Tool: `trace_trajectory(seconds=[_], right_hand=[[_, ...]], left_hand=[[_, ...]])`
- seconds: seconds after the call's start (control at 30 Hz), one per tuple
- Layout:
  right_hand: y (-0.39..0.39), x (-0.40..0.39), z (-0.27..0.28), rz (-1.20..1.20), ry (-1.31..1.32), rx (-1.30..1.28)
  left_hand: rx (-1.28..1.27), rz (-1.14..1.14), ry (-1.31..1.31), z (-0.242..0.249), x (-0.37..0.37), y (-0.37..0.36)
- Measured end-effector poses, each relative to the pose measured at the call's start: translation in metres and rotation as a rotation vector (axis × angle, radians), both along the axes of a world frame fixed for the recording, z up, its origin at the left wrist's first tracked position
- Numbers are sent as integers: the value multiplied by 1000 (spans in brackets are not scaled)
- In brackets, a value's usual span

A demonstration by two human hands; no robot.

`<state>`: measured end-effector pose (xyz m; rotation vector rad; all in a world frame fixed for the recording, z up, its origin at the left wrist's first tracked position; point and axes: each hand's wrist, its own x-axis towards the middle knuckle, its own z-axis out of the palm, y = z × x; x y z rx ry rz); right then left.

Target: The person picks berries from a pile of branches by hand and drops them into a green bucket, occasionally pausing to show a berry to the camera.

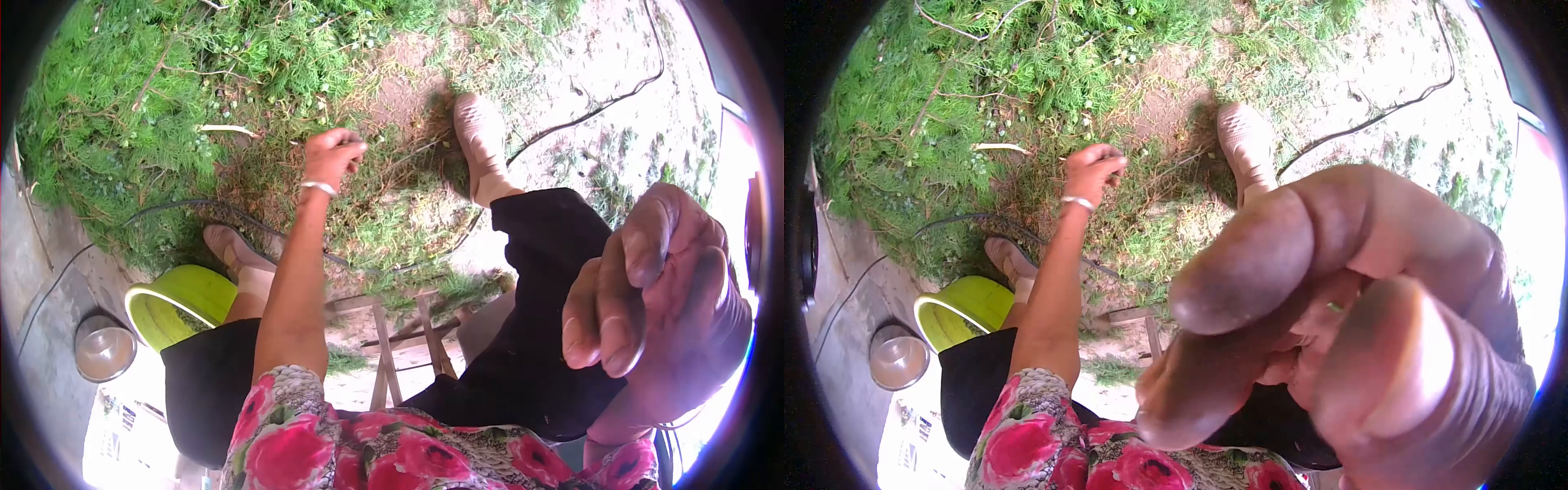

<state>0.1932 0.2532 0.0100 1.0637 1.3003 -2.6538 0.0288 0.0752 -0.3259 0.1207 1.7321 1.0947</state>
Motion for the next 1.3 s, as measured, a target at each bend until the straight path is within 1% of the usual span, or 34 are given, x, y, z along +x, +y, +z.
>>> trace_trajectory(seconds=[0.03,0.1,0.2,0.23,0.3,0.33,0.4,0.43,0.5,0.6,0.63,0.67,0.73,0.77,0.8,0.87,0.9,0.93,0.97,1.03,1.13,1.17,1.2,1.27,1.3], right_hand=[[2,2,0,-6,1,-3],[7,6,0,-16,8,-7],[2,0,4,-70,-6,17],[2,0,4,-76,-4,7],[2,0,5,-85,-1,-4],[2,-1,7,-87,-27,-10],[2,0,11,-92,-48,-18],[1,0,14,-129,-73,-22],[-2,-1,19,-205,-123,-27],[-5,0,24,-280,-177,-27],[-5,1,24,-330,-116,-61],[-2,4,23,-333,-83,-75],[4,8,21,-337,-15,-104],[7,10,20,-325,-26,-114],[10,12,20,-315,-39,-124],[17,15,19,-293,-62,-144],[21,17,18,-289,-71,-148],[26,19,17,-285,-79,-152],[30,23,16,-252,-74,-170],[35,26,14,-223,-72,-190],[35,31,14,-229,-74,-135],[36,33,15,-250,-85,-159],[36,35,16,-263,-89,-170],[37,39,17,-293,-83,-176],[35,41,17,-303,-79,-179]], left_hand=[[0,2,-1,-13,6,10],[104,-374,671,-46,23,26],[-94,-498,1219,-60,41,38],[-94,-497,1219,-63,40,37],[-68,-439,888,-65,30,30],[27,-272,785,-51,22,25],[-3,158,-117,-12,5,12],[-5,159,-108,-7,1,0],[238,440,-458,3,-3,-17],[184,416,-383,13,9,-7],[166,376,-354,10,14,2],[87,301,-234,10,20,13],[117,177,-94,-9,30,34],[36,136,-36,-21,36,46],[39,129,-46,-37,42,56],[37,-157,614,-63,55,74],[-70,-220,713,-70,61,82],[-65,-223,706,-75,67,87],[-102,-140,680,-80,73,91],[-139,-61,650,-81,76,96],[-95,-372,891,-76,62,88],[55,-122,490,-81,57,80],[92,66,-101,-39,44,76],[226,288,-368,-8,37,63],[270,292,-467,-2,37,57]])
